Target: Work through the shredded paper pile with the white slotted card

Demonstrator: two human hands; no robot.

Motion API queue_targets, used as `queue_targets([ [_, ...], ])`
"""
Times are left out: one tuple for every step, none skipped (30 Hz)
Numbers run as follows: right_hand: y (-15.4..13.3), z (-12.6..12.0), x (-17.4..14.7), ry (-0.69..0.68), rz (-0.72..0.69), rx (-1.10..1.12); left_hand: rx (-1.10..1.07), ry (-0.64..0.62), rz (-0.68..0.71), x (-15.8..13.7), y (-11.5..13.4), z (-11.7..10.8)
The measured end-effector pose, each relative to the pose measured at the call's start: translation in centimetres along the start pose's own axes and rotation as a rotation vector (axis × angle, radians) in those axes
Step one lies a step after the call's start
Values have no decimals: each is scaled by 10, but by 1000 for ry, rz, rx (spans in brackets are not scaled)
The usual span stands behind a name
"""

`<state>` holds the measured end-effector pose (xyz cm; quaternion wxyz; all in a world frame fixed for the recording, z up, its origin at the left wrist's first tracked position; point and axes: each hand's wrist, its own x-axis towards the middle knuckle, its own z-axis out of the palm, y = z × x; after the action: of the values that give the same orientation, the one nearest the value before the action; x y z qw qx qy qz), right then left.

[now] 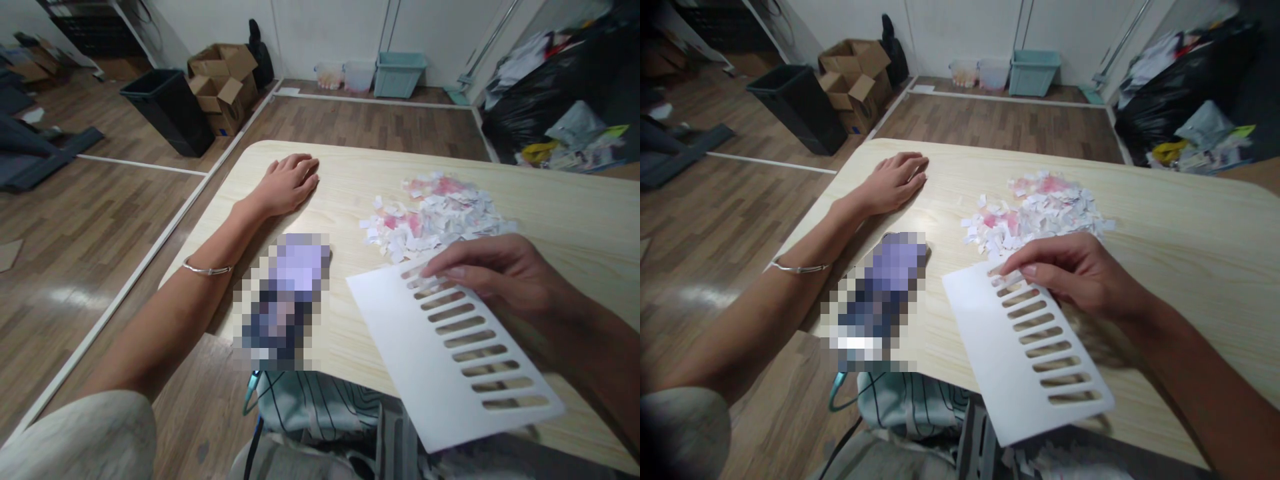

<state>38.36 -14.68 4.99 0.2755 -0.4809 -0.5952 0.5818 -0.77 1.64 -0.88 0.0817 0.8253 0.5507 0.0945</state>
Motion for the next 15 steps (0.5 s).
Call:
queue_targets([
  [3, -2, 3, -34, -44, -38, 3, -8, -1, 0, 0, -1],
  [6, -3, 7, -73, -89, -72, 5, -13, -1, 0, 0, -1],
  [8, -4, 10, -112, -121, -105, 7, -13, 0, 0, 0, -2],
  [9, -4, 13, -145, -138, -134, 7, -11, 1, 0, 0, -1],
  [9, -4, 15, -166, -139, -163, 6, -5, 3, 0, -1, -1],
  [8, -3, 16, -173, -140, -178, 4, 1, 6, 0, -1, 0],
  [6, -2, 16, -173, -135, -183, 2, 8, 9, 0, -1, 0],
  [4, -1, 15, -176, -128, -177, 1, 13, 11, 0, -2, 1],
  [3, 1, 14, -179, -122, -159, 0, 19, 12, -1, -2, 2],
  [1, 2, 12, -179, -118, -132, -1, 24, 11, -1, -2, 2],
  [1, 3, 11, -182, -105, -107, -1, 28, 8, -1, -2, 2],
  [1, 4, 10, -183, -94, -82, 0, 27, 6, -1, -1, 2],
  [2, 5, 8, -181, -85, -58, 1, 20, 3, -1, -1, 2],
  [3, 6, 7, -174, -86, -33, 4, 11, 0, -1, -1, 1],
  [5, 6, 6, -171, -81, -12, 6, 1, -4, -1, 0, 1],
])
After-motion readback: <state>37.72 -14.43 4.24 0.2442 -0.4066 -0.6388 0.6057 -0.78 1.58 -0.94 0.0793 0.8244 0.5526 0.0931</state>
